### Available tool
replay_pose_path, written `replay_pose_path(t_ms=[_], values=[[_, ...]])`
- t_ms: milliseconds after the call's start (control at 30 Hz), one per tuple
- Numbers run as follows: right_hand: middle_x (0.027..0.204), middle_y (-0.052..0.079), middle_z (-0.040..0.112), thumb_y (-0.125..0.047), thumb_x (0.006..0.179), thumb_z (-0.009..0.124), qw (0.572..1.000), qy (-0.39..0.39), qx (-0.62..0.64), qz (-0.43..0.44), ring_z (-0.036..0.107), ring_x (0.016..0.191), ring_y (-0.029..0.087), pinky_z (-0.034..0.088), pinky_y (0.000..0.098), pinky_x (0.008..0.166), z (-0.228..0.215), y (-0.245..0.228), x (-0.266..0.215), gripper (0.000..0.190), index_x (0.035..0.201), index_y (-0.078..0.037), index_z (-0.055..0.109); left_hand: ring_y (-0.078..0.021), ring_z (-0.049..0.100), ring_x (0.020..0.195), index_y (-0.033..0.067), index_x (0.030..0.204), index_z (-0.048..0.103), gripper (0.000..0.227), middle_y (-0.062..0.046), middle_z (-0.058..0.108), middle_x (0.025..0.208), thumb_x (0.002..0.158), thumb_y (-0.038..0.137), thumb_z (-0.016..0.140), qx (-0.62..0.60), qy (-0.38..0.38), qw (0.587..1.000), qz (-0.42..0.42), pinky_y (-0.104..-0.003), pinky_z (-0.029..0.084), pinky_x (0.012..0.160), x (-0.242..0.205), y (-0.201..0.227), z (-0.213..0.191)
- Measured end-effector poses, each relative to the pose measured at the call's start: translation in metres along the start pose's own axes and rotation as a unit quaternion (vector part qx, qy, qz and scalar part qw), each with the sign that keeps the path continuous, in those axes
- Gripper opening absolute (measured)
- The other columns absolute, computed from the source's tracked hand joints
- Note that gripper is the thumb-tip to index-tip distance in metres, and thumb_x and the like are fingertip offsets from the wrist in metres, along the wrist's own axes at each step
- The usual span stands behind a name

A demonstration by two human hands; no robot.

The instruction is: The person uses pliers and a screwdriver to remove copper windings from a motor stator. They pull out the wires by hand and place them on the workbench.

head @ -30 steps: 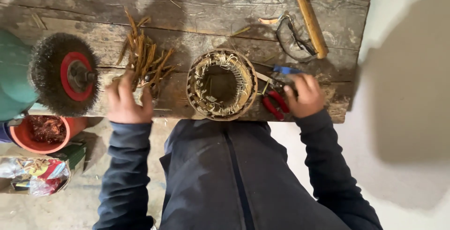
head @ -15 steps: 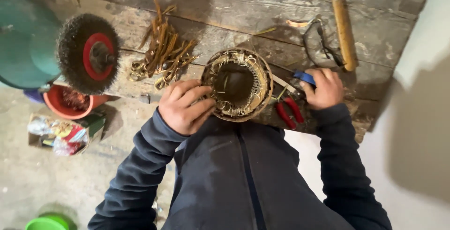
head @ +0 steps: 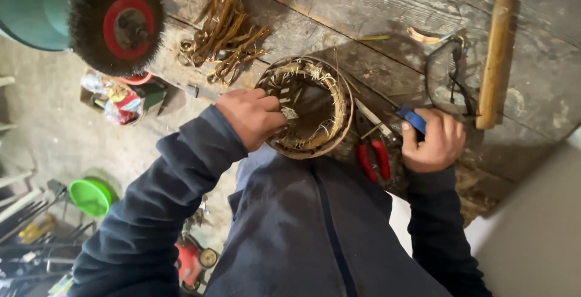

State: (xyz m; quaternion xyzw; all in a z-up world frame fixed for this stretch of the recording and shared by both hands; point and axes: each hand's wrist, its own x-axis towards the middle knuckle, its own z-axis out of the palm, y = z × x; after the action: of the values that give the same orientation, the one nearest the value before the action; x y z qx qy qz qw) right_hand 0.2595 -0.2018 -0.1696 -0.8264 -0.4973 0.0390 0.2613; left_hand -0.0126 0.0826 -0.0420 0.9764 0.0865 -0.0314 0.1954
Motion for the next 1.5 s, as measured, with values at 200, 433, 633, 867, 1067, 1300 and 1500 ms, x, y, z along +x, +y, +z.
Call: replay_pose_path(t_ms=[200,433,633,867,1067,1300,1500], values=[[0.12,0.012,0.068,-0.026,0.097,0.078,1.0,0.002,0.026,0.006,0.061,0.111,0.039,0.047,0.0511,0.1,0.001,0.002,-0.001,0.029,0.121,-0.011,0.071,-0.0228,0.063,0.075,0.0164,0.074,0.067,0.007,0.0,0.058,0.079,0.069,0.019,0.07,0.019,-0.048,0.999,0.006,-0.039,0.051,0.057,0.014,0.012,-0.012],[0.115,0.013,0.068,-0.024,0.097,0.077,0.999,-0.008,0.022,0.021,0.061,0.107,0.038,0.046,0.0496,0.099,-0.001,-0.002,-0.002,0.027,0.119,-0.01,0.07,-0.021,0.064,0.069,0.0091,0.091,0.073,0.017,-0.003,0.067,0.085,0.082,0.019,0.084,-0.049,0.097,0.993,-0.04,-0.035,0.05,0.06,0.001,0.024,-0.096],[0.118,0.013,0.068,-0.025,0.098,0.078,1.0,0.006,0.021,0.016,0.06,0.108,0.039,0.046,0.0504,0.098,-0.003,-0.005,0.002,0.027,0.12,-0.01,0.071,-0.0191,0.068,0.073,0.0081,0.11,0.077,0.017,-0.004,0.072,0.092,0.095,0.011,0.083,0.014,0.176,0.984,-0.033,-0.033,0.051,0.063,0.041,0.025,-0.089],[0.116,0.014,0.067,-0.026,0.098,0.077,1.0,-0.003,0.019,0.018,0.061,0.107,0.039,0.046,0.0503,0.096,-0.005,-0.004,0.004,0.028,0.119,-0.009,0.071,-0.0203,0.066,0.074,0.0049,0.127,0.07,0.033,-0.006,0.072,0.097,0.094,0.011,0.075,0.007,0.129,0.992,0.011,-0.033,0.053,0.063,0.052,0.019,-0.083],[0.116,0.013,0.068,-0.025,0.099,0.076,0.999,-0.008,0.035,0.009,0.061,0.105,0.038,0.046,0.0484,0.095,-0.006,-0.004,0.003,0.026,0.119,-0.008,0.071,-0.0191,0.062,0.083,0.0181,0.09,0.071,0.013,0.003,0.061,0.086,0.079,0.021,0.065,0.055,-0.05,0.996,0.058,-0.033,0.049,0.064,0.018,0.004,-0.039],[0.113,0.011,0.069,-0.029,0.099,0.079,1.0,-0.003,0.026,0.014,0.062,0.105,0.035,0.046,0.0469,0.096,-0.004,-0.003,0.004,0.028,0.12,-0.012,0.073,-0.0145,0.058,0.074,0.0226,0.067,0.06,0.012,0.005,0.052,0.077,0.078,0.024,0.066,0.145,-0.066,0.976,0.15,-0.031,0.045,0.059,0.013,-0.005,-0.019],[0.115,0.011,0.069,-0.027,0.096,0.08,1.0,-0.004,0.022,0.018,0.063,0.108,0.036,0.047,0.0464,0.097,-0.004,-0.003,0.004,0.027,0.118,-0.012,0.072,-0.0135,0.055,0.069,0.0183,0.072,0.06,0.008,0.003,0.051,0.078,0.073,0.022,0.067,0.158,-0.007,0.965,0.209,-0.029,0.043,0.057,0.015,0.002,-0.032]])
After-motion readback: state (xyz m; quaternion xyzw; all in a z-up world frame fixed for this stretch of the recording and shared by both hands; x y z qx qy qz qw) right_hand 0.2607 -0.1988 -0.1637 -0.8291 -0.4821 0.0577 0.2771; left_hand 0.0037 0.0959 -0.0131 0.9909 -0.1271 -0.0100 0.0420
